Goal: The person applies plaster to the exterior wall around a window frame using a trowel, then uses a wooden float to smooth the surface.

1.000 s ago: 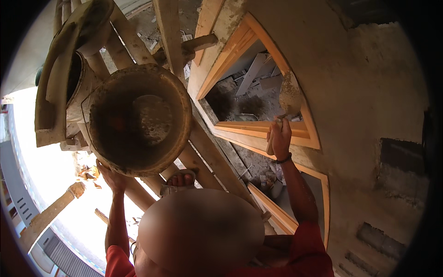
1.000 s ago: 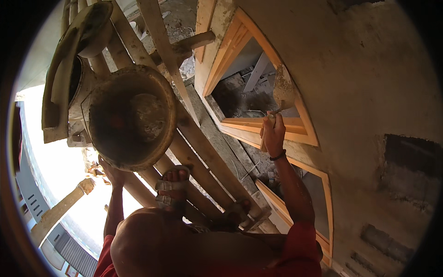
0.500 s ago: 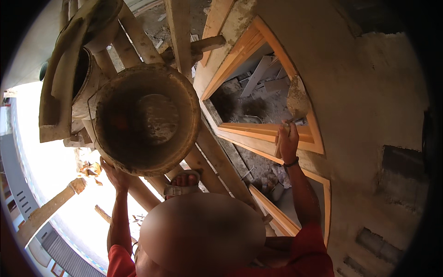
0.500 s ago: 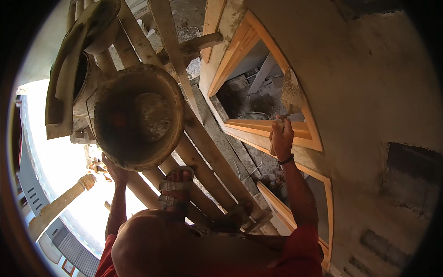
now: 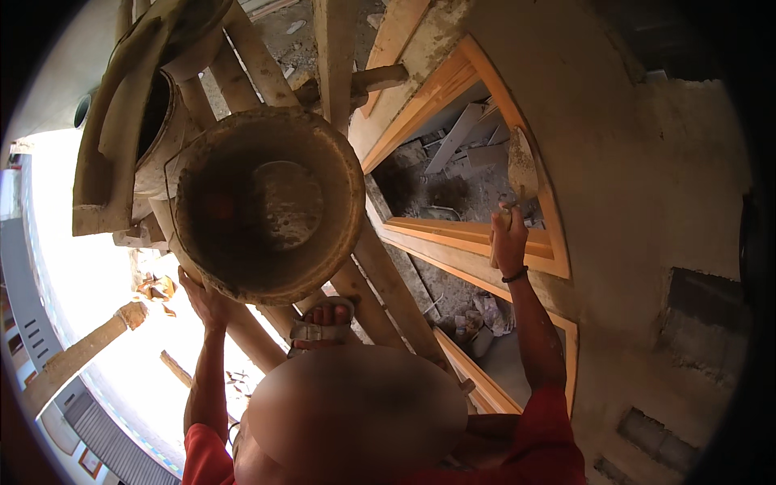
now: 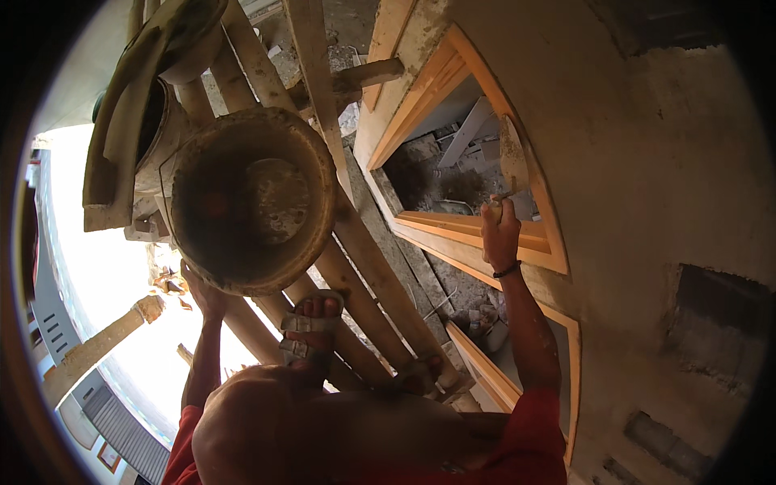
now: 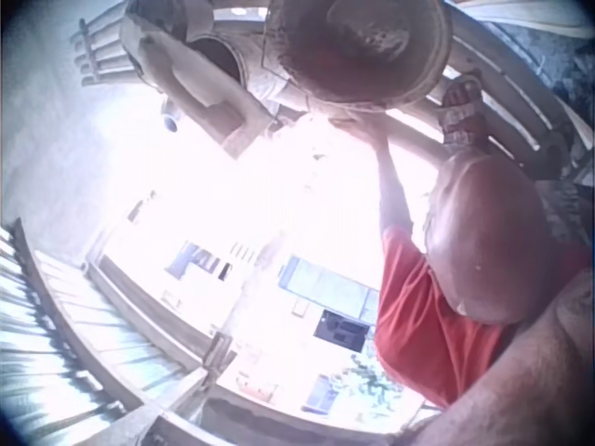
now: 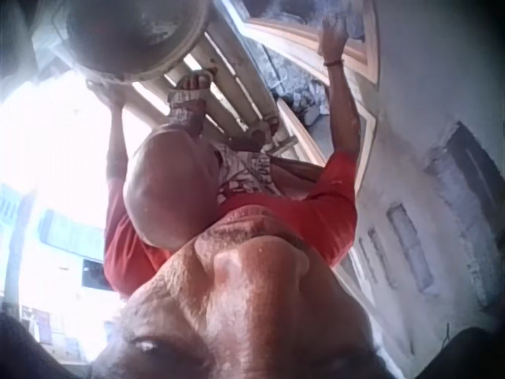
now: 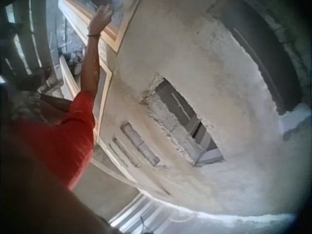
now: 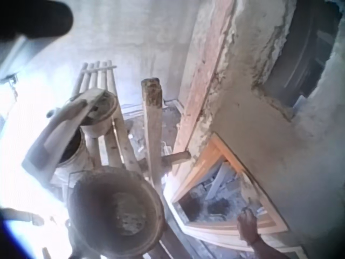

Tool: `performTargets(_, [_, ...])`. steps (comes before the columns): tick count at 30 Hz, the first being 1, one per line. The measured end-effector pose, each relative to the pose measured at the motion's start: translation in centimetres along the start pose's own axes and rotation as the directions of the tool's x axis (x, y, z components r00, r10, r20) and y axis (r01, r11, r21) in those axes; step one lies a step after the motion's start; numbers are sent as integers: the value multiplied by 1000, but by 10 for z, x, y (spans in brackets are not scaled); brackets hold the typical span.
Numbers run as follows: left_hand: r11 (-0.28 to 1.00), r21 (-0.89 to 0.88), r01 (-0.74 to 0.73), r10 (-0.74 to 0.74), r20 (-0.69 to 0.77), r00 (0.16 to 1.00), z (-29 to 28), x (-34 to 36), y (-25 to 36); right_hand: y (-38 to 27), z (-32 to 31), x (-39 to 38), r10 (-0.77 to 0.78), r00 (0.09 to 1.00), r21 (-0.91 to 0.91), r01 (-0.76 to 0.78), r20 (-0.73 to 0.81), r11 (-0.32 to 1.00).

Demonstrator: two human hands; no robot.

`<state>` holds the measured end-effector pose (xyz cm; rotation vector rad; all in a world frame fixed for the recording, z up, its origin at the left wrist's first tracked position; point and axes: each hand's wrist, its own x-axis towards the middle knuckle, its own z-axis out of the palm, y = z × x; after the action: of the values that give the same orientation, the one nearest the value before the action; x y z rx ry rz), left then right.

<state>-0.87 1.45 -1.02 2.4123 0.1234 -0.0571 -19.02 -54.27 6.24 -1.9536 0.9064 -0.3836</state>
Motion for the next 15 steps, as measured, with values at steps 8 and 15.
performTargets(8, [980,-47,194,-196,-32,980,3,-2,24,19,17,79,-483,857,-570,490,178,660])
performTargets(15, [969,35,246,-244,-43,969,-20,1,39,10,60,-9,-168,985,-46,171,46,984])
